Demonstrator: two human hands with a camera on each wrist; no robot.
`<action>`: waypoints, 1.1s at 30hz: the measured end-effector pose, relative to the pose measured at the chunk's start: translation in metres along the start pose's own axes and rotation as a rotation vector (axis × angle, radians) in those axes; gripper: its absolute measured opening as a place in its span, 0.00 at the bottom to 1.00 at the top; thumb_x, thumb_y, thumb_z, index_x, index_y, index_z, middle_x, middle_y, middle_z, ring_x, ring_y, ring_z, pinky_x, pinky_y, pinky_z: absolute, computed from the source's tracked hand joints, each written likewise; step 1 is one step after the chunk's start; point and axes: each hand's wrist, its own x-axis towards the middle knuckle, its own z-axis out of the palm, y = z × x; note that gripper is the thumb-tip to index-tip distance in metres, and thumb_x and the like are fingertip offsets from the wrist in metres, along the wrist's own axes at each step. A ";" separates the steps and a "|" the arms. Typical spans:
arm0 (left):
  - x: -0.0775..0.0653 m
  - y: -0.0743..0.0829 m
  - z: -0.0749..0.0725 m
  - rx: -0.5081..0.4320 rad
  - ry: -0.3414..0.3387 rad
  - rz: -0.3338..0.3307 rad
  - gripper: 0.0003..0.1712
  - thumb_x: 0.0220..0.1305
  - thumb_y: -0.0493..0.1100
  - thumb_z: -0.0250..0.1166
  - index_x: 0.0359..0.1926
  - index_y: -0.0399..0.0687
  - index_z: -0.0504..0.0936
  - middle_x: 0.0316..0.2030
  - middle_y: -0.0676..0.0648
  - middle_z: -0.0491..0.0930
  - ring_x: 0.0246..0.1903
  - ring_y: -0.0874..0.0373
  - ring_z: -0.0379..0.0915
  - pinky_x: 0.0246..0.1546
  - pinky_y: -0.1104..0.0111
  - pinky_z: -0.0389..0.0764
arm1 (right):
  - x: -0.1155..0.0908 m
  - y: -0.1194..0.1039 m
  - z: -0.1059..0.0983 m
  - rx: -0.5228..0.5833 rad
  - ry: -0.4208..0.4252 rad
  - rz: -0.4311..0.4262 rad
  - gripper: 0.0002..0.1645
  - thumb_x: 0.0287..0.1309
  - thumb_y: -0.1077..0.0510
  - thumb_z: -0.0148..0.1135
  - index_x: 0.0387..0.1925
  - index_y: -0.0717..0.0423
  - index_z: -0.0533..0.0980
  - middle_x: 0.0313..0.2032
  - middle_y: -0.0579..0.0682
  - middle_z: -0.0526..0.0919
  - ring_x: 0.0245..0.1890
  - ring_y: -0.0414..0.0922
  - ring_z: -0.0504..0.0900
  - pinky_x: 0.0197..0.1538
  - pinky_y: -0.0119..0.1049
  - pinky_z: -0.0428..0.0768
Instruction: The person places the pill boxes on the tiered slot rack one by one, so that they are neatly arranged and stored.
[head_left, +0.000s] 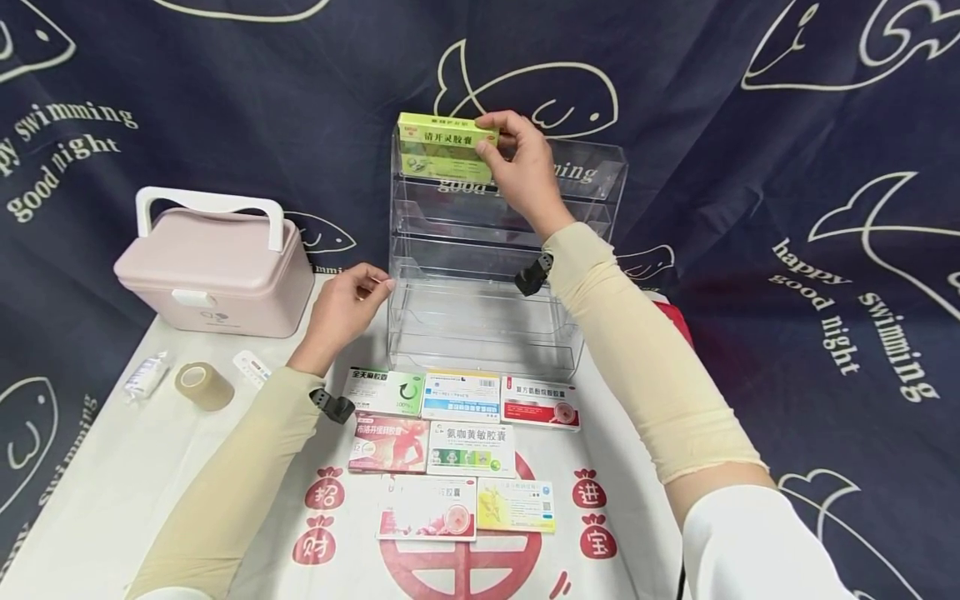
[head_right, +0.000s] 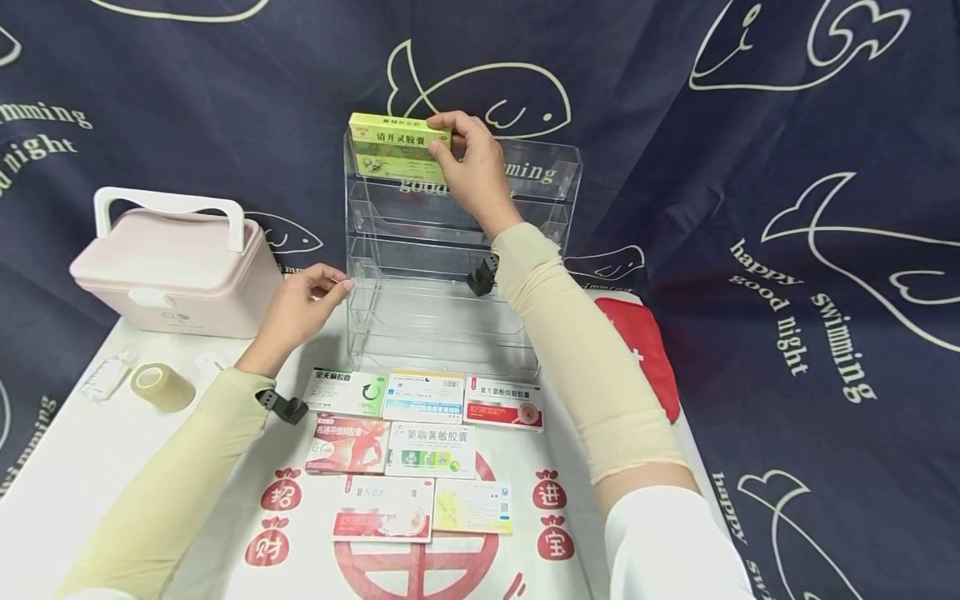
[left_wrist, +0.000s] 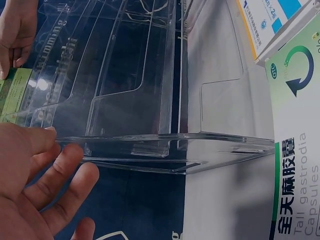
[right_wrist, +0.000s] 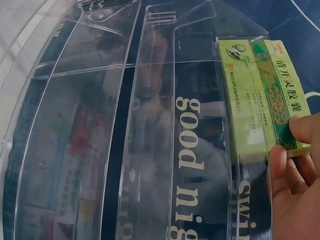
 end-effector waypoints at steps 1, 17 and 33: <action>0.000 0.000 0.000 0.001 0.000 0.000 0.13 0.73 0.50 0.65 0.46 0.45 0.84 0.36 0.45 0.85 0.37 0.50 0.79 0.39 0.57 0.74 | -0.001 0.000 0.000 -0.022 0.007 -0.008 0.14 0.68 0.61 0.65 0.54 0.55 0.80 0.49 0.48 0.77 0.47 0.39 0.81 0.48 0.30 0.77; 0.004 0.000 0.007 0.019 -0.026 0.000 0.14 0.74 0.51 0.64 0.47 0.45 0.84 0.36 0.44 0.85 0.37 0.50 0.79 0.39 0.57 0.74 | -0.035 0.004 -0.020 0.018 0.164 -0.107 0.17 0.63 0.67 0.68 0.53 0.57 0.82 0.58 0.47 0.72 0.52 0.47 0.71 0.41 0.31 0.74; 0.002 -0.005 0.002 0.031 -0.015 0.020 0.15 0.74 0.50 0.63 0.47 0.43 0.84 0.35 0.44 0.84 0.36 0.49 0.79 0.40 0.58 0.74 | -0.260 0.043 -0.066 0.195 -0.042 0.228 0.14 0.64 0.73 0.62 0.50 0.74 0.76 0.47 0.68 0.80 0.43 0.44 0.78 0.40 0.28 0.76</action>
